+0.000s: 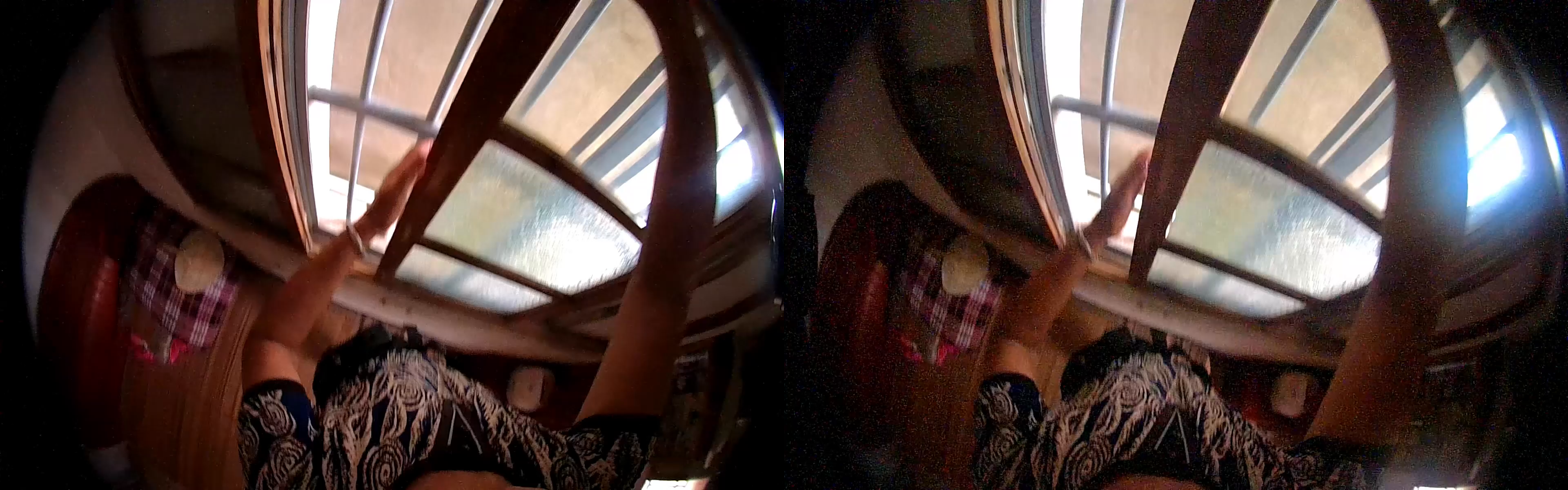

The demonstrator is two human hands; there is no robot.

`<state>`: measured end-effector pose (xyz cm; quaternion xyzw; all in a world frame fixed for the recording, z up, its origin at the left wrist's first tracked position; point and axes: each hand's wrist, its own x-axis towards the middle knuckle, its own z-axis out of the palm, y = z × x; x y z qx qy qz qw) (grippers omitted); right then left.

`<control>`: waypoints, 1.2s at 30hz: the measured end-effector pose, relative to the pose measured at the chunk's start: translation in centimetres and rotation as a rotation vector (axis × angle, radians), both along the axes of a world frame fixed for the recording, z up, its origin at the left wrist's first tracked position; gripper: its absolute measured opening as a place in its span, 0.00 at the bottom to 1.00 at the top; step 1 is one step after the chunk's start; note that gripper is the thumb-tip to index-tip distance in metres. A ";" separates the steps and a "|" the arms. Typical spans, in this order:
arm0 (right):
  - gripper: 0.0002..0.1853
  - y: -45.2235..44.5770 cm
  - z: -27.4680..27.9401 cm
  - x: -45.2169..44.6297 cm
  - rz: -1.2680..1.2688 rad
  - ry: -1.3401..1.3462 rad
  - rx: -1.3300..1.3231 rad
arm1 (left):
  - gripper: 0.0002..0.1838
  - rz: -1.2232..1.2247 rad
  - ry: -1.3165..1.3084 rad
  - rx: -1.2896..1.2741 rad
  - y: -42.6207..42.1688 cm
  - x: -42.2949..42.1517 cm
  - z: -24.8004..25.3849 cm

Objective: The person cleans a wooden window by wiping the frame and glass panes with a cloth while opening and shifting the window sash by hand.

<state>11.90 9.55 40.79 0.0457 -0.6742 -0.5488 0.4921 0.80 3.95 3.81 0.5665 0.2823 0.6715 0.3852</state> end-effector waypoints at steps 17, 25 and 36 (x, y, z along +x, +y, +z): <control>0.15 -2.5 -17.1 0.4 -0.141 -0.125 -0.520 | 0.34 -0.003 -0.210 -0.052 1.6 -2.9 -0.8; 0.13 -4.7 -23.8 0.1 -0.305 -0.338 -0.612 | 0.27 0.055 -0.211 0.055 0.0 -3.8 4.3; 0.12 -5.3 -30.3 -1.4 -0.587 -0.519 -0.455 | 0.30 0.163 0.257 0.149 0.7 -2.9 9.4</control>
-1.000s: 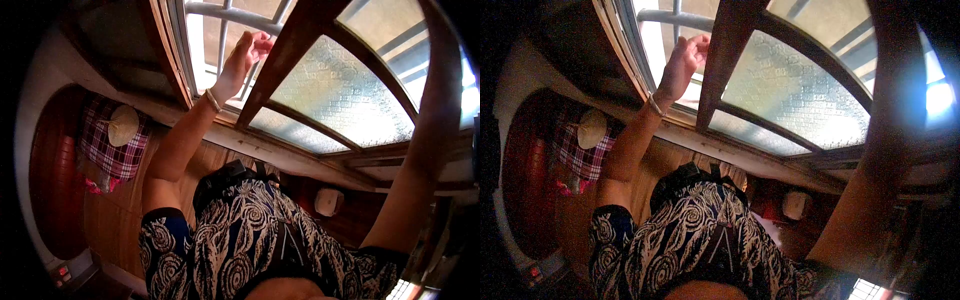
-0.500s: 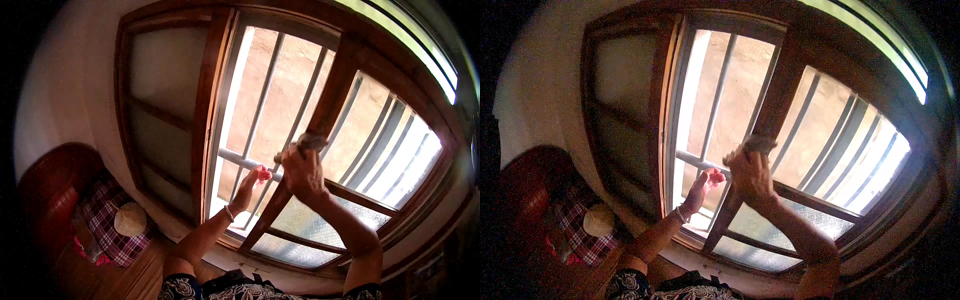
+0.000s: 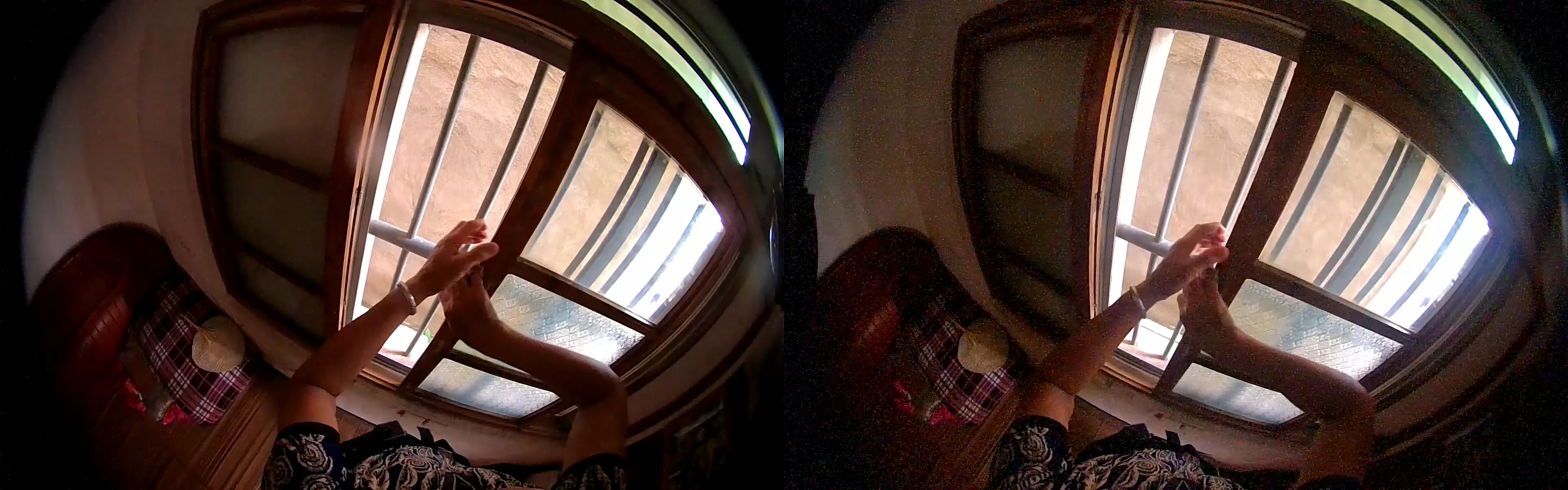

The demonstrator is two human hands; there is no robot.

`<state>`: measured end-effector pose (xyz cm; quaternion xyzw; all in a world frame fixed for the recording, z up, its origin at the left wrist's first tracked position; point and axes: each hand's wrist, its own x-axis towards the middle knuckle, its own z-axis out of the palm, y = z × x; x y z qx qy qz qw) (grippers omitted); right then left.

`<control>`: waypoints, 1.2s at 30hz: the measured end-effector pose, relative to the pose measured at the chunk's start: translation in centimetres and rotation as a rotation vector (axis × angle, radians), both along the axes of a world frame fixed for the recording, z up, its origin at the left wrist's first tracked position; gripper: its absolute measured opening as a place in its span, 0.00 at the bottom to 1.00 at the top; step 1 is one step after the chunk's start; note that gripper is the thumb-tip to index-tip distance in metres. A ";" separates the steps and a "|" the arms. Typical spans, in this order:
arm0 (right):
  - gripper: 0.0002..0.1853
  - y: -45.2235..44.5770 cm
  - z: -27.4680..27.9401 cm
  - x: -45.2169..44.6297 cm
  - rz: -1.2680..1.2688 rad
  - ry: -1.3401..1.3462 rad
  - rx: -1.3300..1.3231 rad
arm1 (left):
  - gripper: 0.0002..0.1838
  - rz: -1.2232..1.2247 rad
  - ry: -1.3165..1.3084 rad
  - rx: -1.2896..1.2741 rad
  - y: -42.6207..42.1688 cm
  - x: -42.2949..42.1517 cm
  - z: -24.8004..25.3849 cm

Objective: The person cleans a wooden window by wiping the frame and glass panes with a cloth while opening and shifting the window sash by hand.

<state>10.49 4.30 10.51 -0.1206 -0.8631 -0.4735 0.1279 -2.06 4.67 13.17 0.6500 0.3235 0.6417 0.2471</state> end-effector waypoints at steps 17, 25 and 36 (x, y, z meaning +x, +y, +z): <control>0.20 3.5 -25.5 -1.8 -0.039 -0.040 -0.795 | 0.47 0.145 0.025 -0.067 -1.3 3.8 -6.8; 0.29 5.4 -37.3 -1.7 -0.110 -0.124 -1.065 | 0.34 0.040 -0.143 -0.115 -0.2 5.0 -9.3; 0.21 4.3 -42.1 -2.4 0.043 0.271 -1.810 | 0.31 0.184 -0.041 -0.084 1.0 5.1 -11.2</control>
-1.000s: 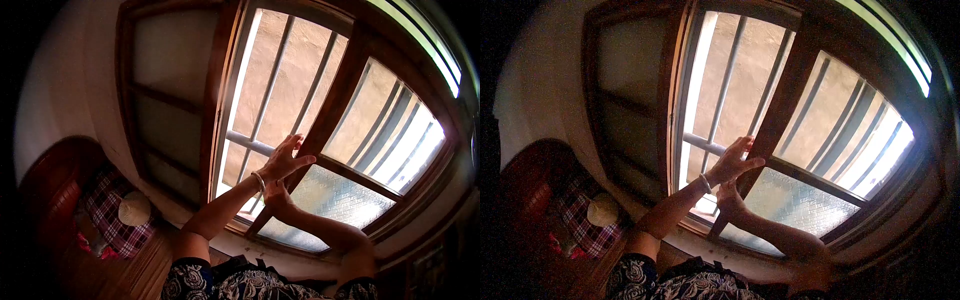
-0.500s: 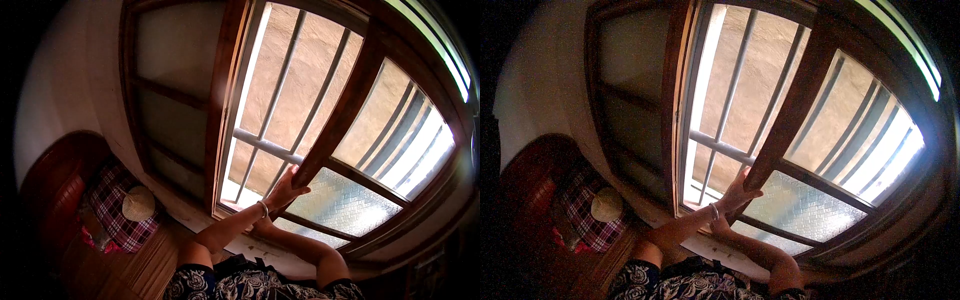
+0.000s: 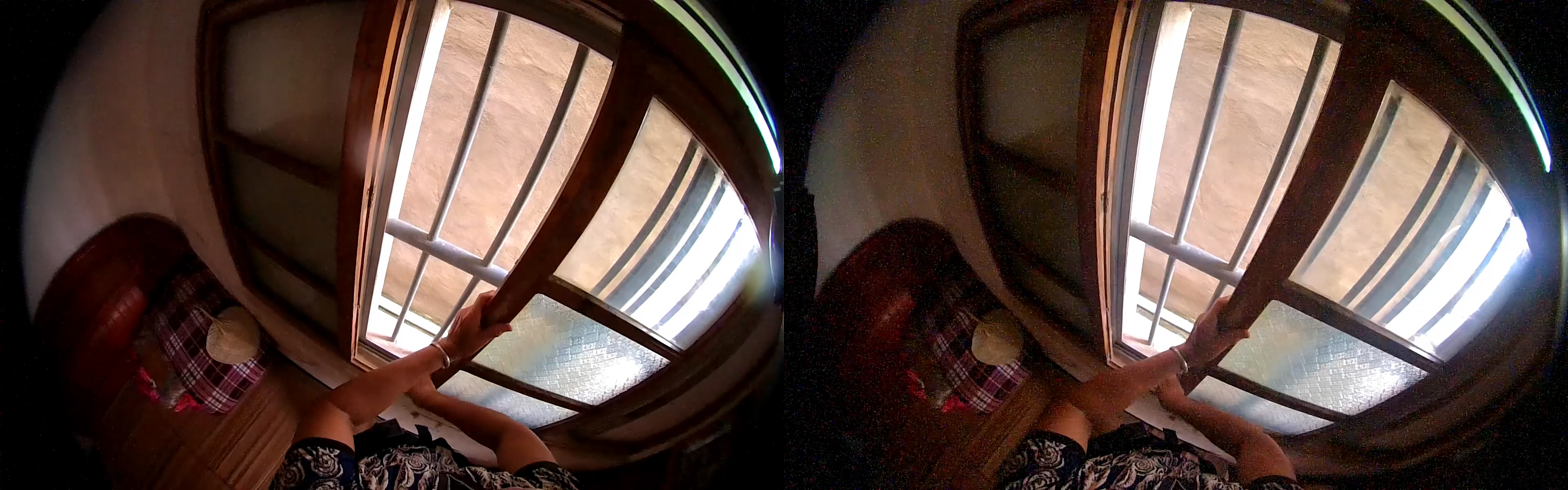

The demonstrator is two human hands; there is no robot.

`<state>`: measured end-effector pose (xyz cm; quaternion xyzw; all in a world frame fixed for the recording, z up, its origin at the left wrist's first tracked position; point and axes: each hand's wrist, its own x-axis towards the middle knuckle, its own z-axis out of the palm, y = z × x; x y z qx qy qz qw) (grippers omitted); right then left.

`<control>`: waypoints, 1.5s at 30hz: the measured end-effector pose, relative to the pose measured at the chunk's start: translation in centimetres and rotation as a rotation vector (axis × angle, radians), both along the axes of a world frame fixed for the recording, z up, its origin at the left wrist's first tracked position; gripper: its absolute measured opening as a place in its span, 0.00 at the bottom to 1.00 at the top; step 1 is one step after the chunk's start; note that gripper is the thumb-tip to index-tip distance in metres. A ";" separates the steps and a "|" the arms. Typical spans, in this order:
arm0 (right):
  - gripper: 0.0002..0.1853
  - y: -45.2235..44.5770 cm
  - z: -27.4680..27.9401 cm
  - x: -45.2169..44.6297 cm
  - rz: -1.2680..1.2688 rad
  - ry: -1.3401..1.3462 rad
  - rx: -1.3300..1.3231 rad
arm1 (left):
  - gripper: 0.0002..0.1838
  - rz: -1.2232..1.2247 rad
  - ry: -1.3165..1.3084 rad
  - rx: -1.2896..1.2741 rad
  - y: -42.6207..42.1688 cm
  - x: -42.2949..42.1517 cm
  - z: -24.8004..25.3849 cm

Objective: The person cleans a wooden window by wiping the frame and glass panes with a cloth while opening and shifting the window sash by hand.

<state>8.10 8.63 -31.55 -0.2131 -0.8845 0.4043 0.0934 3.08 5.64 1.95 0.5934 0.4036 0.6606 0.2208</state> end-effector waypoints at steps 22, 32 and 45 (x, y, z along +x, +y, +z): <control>0.21 -0.8 -0.7 0.0 0.065 0.001 -0.117 | 0.34 0.213 0.179 0.132 0.4 0.7 -0.9; 0.23 -1.1 -1.5 0.9 0.088 0.081 0.062 | 0.33 0.193 0.144 0.210 0.9 0.6 -1.2; 0.26 -1.1 3.0 1.7 0.117 -0.187 0.174 | 0.33 0.286 0.175 0.296 1.9 0.9 -2.5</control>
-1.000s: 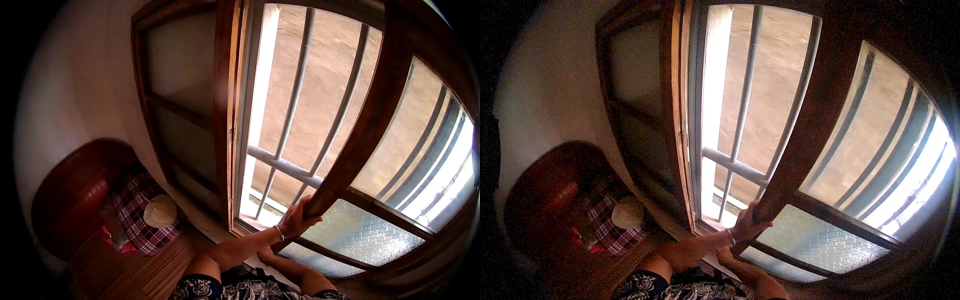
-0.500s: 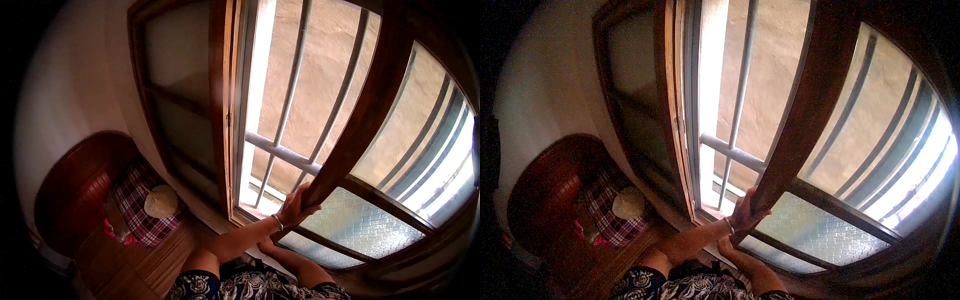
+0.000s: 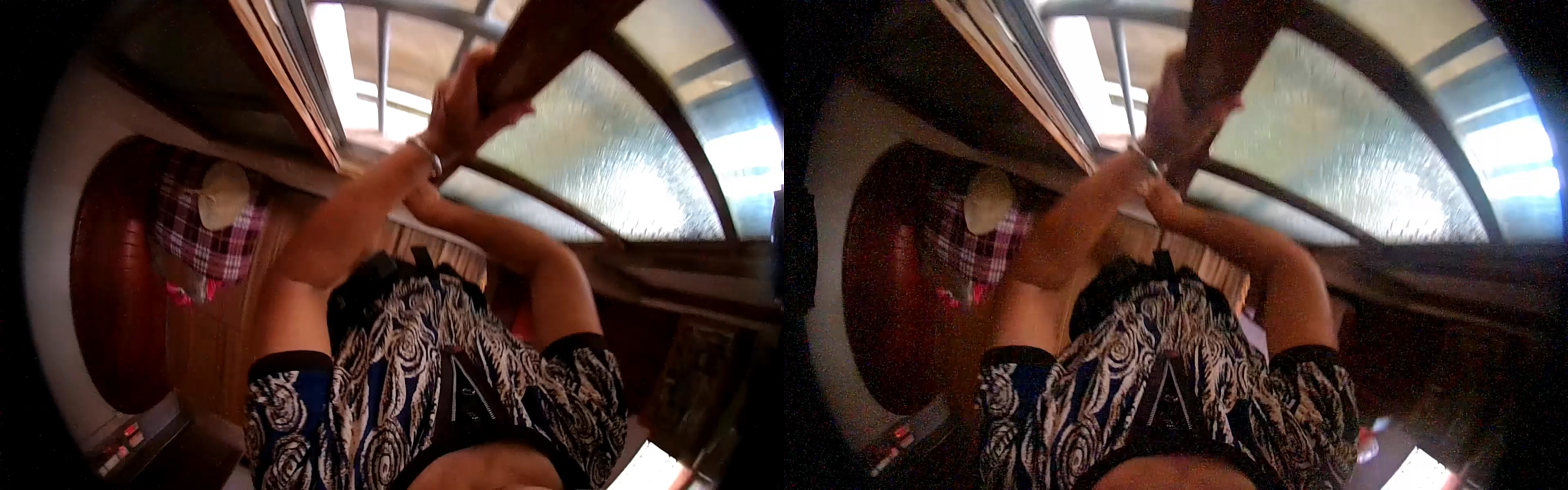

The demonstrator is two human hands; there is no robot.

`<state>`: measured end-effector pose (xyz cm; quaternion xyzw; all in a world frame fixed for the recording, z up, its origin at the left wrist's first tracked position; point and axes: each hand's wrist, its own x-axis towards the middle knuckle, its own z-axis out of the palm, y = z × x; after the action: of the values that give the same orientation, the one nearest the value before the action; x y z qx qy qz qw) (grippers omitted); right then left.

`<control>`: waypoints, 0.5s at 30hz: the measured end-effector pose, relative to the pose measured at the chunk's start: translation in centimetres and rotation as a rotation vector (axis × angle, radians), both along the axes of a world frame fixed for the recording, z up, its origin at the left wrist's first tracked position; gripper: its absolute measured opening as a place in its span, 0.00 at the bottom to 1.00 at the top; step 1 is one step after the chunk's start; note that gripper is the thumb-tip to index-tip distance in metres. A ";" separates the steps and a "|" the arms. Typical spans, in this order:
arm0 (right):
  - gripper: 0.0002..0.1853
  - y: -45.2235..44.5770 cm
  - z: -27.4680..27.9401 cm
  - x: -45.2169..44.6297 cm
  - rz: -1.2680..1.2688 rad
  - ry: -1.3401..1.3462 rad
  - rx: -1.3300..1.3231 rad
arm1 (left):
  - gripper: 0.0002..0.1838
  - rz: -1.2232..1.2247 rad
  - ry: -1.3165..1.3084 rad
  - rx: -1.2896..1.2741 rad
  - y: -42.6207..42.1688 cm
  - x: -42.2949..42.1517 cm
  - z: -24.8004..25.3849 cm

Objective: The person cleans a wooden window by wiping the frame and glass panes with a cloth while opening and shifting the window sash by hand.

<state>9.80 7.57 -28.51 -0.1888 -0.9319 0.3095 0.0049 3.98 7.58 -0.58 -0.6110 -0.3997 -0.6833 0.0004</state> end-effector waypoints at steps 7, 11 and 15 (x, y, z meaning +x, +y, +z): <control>0.13 -1.5 9.5 2.3 0.476 -0.387 1.191 | 0.32 -0.114 -0.079 0.157 1.1 0.1 -0.1; 0.11 -2.5 12.8 2.4 0.491 -0.441 1.246 | 0.31 -0.207 -0.142 0.057 0.7 -0.3 -0.1; 0.12 -0.7 5.4 3.0 0.382 -0.180 1.119 | 0.31 -0.256 -0.199 -0.041 0.7 -0.1 -0.1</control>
<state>12.83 6.83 -23.14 -0.0120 -0.9676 -0.2502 -0.0310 3.92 8.31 -0.64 -0.5860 -0.3303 -0.7268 -0.1387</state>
